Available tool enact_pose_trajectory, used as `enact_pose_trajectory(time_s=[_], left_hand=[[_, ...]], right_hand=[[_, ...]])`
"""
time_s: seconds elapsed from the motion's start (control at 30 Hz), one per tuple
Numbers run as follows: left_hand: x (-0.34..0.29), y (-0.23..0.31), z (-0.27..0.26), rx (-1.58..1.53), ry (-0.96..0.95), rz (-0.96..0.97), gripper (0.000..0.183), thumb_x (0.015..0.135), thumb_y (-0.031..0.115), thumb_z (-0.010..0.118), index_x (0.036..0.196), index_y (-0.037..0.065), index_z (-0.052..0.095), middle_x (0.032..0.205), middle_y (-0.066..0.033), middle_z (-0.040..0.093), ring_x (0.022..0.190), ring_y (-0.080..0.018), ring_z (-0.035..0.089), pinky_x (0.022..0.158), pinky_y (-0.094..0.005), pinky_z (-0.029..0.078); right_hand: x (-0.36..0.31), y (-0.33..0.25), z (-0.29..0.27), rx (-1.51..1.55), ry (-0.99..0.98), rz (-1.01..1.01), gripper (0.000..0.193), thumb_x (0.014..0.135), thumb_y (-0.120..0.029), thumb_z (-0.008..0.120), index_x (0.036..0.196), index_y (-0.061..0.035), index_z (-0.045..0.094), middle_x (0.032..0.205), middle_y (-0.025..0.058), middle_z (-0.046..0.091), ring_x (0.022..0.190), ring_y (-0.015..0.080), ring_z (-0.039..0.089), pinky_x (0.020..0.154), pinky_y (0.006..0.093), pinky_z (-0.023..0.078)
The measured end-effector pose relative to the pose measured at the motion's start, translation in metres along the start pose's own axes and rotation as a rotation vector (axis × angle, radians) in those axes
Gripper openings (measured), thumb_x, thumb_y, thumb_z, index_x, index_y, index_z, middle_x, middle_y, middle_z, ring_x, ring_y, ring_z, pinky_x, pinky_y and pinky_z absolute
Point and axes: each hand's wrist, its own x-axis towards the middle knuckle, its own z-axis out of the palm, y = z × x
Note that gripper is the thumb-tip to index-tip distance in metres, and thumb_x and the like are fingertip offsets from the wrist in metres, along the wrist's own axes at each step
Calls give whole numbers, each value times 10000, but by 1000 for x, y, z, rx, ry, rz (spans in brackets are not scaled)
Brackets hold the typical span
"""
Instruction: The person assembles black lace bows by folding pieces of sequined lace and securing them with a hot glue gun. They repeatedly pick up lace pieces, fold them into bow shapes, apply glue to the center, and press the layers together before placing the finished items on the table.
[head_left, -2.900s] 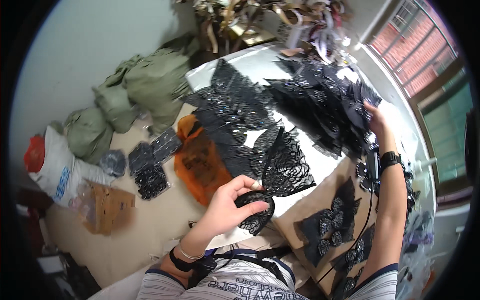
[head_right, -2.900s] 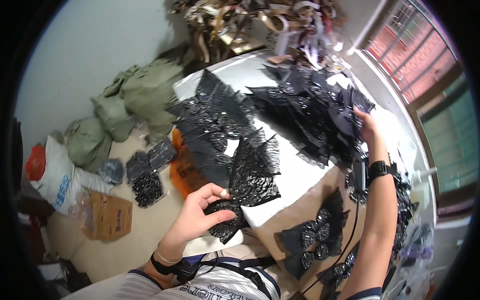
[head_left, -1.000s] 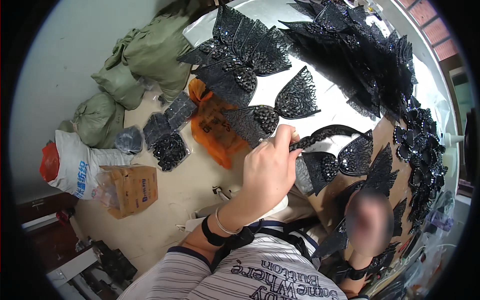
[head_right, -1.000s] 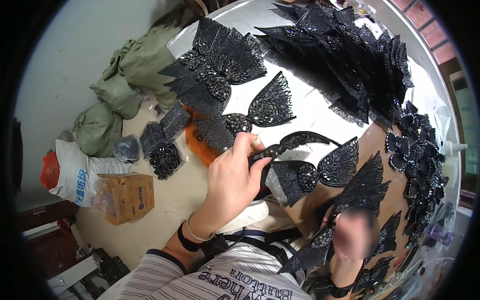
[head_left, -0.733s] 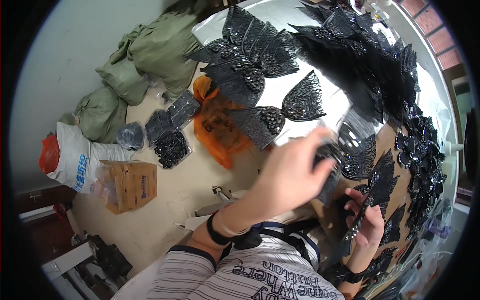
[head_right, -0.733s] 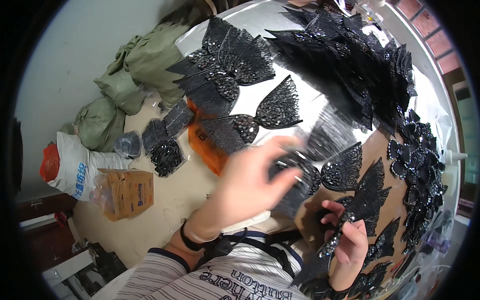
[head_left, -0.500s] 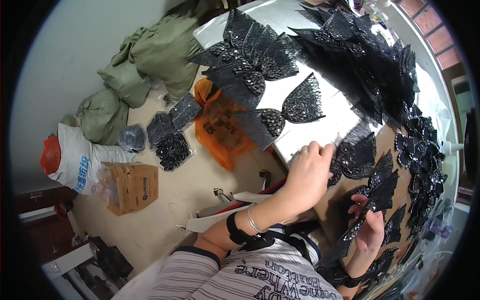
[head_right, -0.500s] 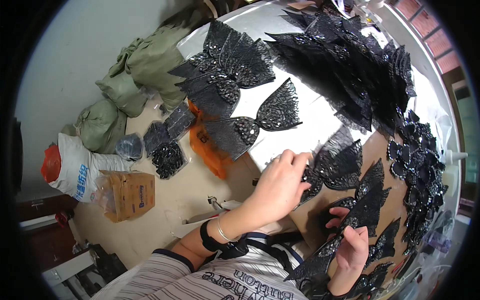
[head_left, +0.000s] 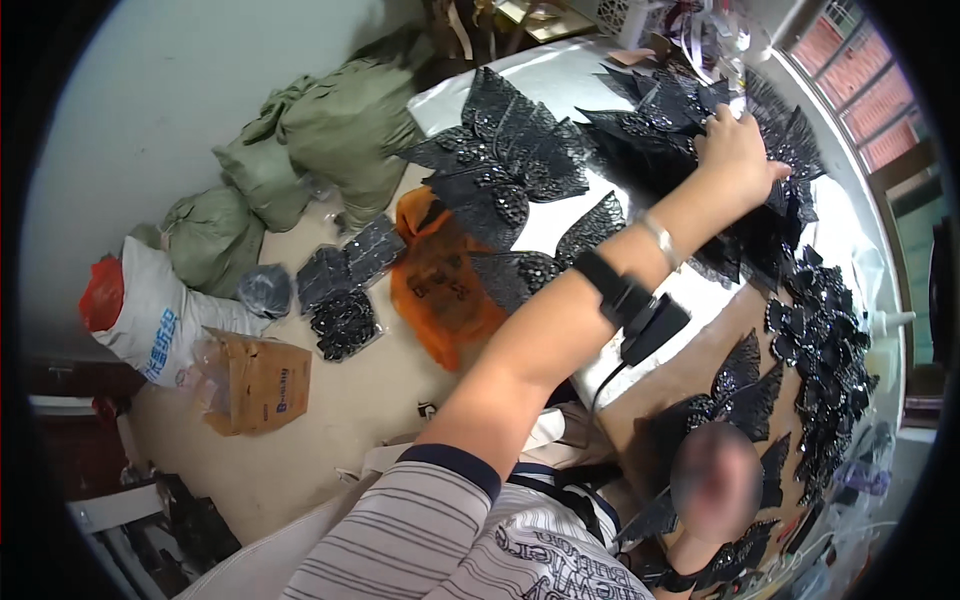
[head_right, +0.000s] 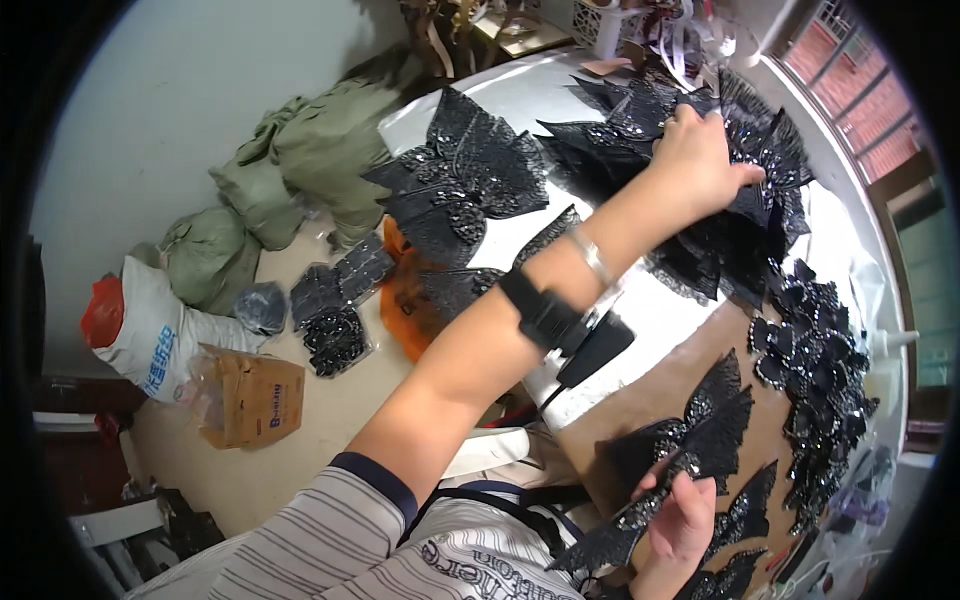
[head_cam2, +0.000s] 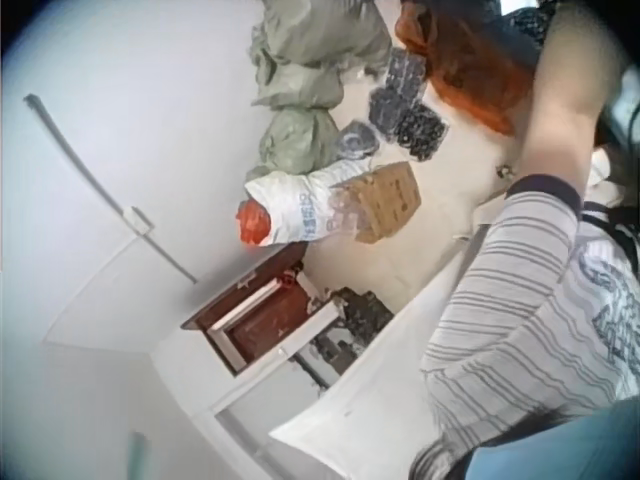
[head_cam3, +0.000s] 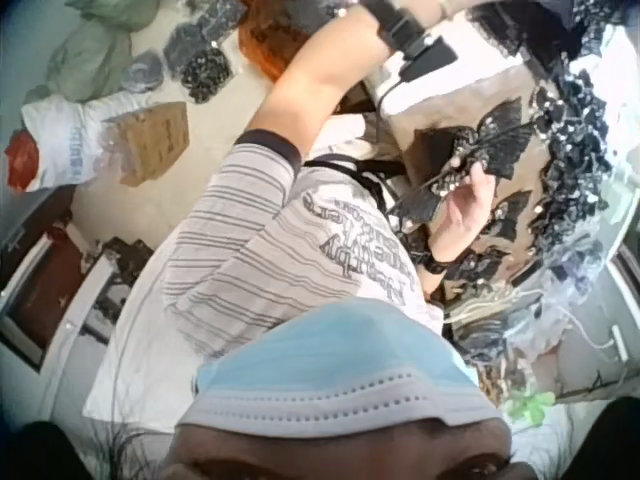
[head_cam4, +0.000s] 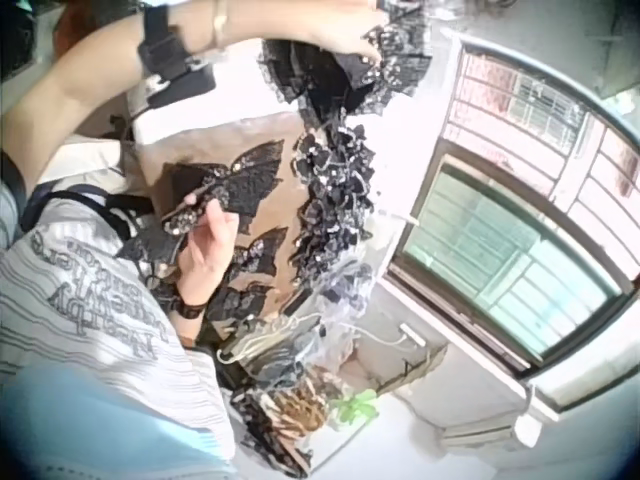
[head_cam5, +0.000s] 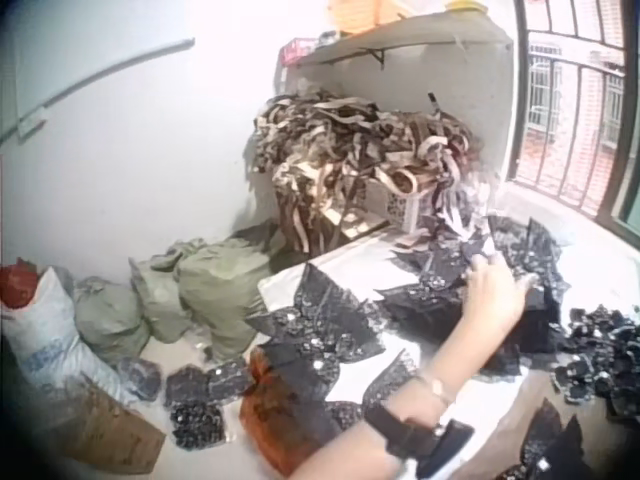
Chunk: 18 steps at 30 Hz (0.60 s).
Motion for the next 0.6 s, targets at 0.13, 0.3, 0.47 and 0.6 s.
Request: enact_pose_trajectory(time_s=[0.13,0.3,0.47,0.6], left_hand=[[-69,-48,-84,124,-140,188,283,751,257,724,870,14,644,822,-174,610,853,-362,613,742,-439,487],[-160,-101,-144,529,-394,-193,473,650,237,808,1019,28,598,1011,-160,584,1009,-313,551,860,-416,444],[-173,-96,-139,418,-290,-196,542,625,145,833,1067,26,543,993,-155,592,993,-283,571,882,-383,450],[-178,-53,-145,-96,-376,-234,540,661,108,809,1098,28,503,936,-151,652,904,-265,650,791,-333,502]], right_hand=[[-5,1,-27,56,-9,1,353,870,-149,633,1159,16,515,918,171,620,779,254,652,671,347,569],[-3,7,-19,23,12,84,310,861,-131,632,1090,68,565,966,194,628,820,252,650,711,345,554],[7,3,4,-13,-79,188,291,833,-117,632,1001,119,607,990,216,638,910,278,642,803,378,524],[18,12,35,-17,-166,140,504,826,-99,633,1254,110,468,1275,258,536,1162,342,546,1038,443,380]])
